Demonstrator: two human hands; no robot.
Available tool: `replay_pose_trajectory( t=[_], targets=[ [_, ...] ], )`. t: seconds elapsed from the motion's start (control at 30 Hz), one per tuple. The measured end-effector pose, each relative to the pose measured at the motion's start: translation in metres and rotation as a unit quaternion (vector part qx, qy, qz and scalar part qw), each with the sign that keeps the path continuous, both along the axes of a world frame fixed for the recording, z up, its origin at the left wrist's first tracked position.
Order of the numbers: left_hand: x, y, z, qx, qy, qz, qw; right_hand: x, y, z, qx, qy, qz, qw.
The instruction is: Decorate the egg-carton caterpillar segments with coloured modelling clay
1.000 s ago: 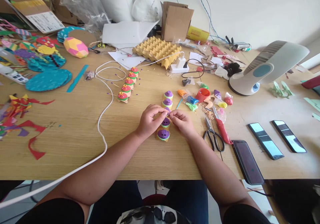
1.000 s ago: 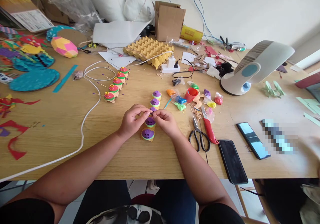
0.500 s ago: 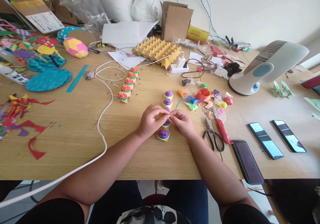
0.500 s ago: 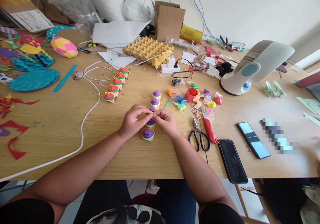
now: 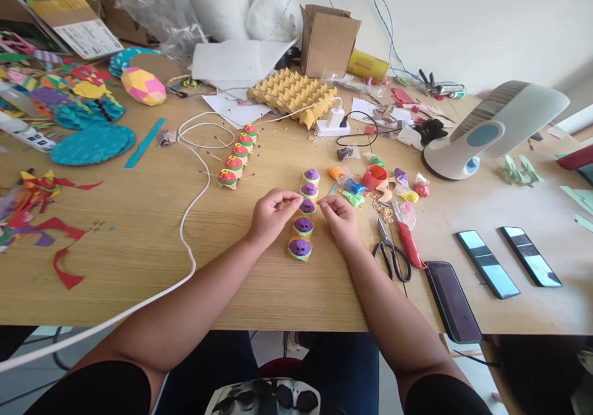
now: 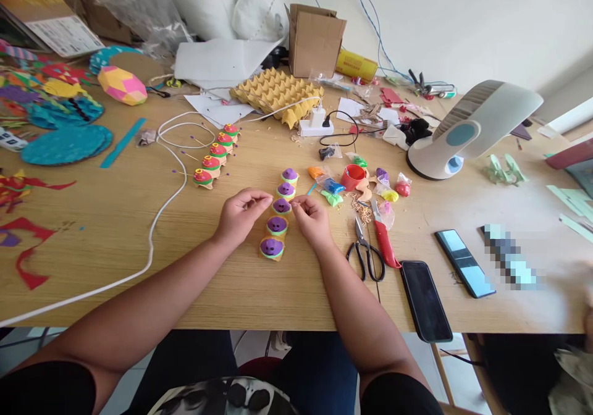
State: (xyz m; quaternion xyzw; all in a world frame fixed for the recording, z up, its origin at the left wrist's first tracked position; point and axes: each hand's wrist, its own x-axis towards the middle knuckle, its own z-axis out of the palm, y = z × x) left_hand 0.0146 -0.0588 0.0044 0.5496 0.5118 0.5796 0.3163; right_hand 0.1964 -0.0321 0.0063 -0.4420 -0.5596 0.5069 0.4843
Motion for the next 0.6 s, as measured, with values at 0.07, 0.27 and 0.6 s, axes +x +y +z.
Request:
replay_pose_trajectory(
  t=[0.07, 0.27, 0.6],
  targets=[
    [0.002, 0.005, 0.000, -0.039, -0.076, 0.034, 0.996, 0.000, 0.002, 0.000, 0.007, -0.007, -0.010, 1.000],
    [0.011, 0.033, 0.008, -0.078, -0.176, 0.038, 0.980, 0.001, 0.005, -0.003, 0.014, -0.016, -0.044, 0.999],
    [0.002, 0.106, -0.011, -0.029, 0.077, -0.002, 0.997, -0.001, 0.008, -0.011, 0.025, -0.001, -0.037, 0.999]
  ],
)
